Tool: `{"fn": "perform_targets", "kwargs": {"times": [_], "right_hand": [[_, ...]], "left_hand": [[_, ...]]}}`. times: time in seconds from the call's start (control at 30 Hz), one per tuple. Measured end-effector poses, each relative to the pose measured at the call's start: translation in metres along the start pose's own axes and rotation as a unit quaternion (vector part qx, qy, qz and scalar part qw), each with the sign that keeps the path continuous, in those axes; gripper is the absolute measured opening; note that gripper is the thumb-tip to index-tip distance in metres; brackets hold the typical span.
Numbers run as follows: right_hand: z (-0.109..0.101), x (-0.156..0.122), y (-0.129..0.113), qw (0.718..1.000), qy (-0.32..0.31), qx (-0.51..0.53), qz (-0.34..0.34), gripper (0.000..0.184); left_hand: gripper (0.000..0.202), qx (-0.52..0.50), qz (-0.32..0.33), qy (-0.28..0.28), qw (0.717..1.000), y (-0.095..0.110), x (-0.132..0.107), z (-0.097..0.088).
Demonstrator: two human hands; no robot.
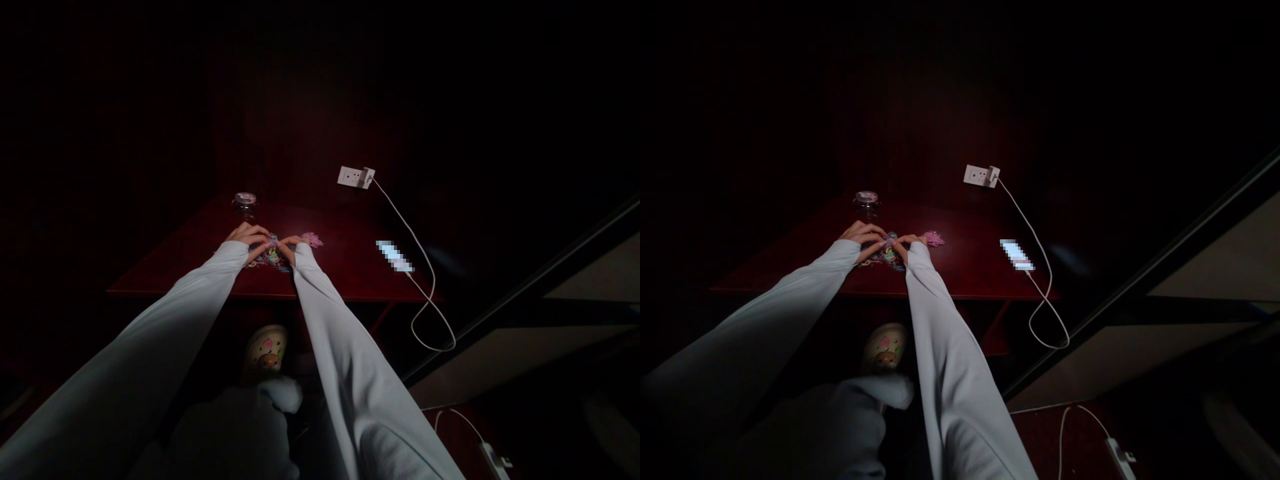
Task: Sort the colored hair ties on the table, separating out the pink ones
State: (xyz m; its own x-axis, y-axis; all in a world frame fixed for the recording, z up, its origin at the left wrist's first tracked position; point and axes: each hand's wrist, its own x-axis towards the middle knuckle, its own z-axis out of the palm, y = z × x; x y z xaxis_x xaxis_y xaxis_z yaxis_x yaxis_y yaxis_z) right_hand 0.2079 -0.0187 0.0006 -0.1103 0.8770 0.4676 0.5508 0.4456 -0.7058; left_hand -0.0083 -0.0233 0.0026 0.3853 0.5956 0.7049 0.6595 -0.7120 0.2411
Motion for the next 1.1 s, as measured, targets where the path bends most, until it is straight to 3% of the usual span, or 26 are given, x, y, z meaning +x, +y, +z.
{"fn": "perform_targets", "kwargs": {"times": [0.27,0.7,1.1], "right_hand": [[-0.002,-0.002,-0.006,1.000,0.004,-0.022,0.000,0.020],[-0.005,-0.005,-0.013,0.999,0.027,0.010,0.032,0.024],[-0.003,-0.002,-0.006,0.992,0.108,-0.016,0.059,0.032]], "left_hand": [[0.036,0.002,0.002,-0.017,1.000,0.001,0.000,-0.003],[0.032,0.016,-0.017,-0.013,1.000,0.005,0.001,-0.005],[0.025,0.064,-0.094,0.044,0.993,-0.020,0.003,0.001]]}}
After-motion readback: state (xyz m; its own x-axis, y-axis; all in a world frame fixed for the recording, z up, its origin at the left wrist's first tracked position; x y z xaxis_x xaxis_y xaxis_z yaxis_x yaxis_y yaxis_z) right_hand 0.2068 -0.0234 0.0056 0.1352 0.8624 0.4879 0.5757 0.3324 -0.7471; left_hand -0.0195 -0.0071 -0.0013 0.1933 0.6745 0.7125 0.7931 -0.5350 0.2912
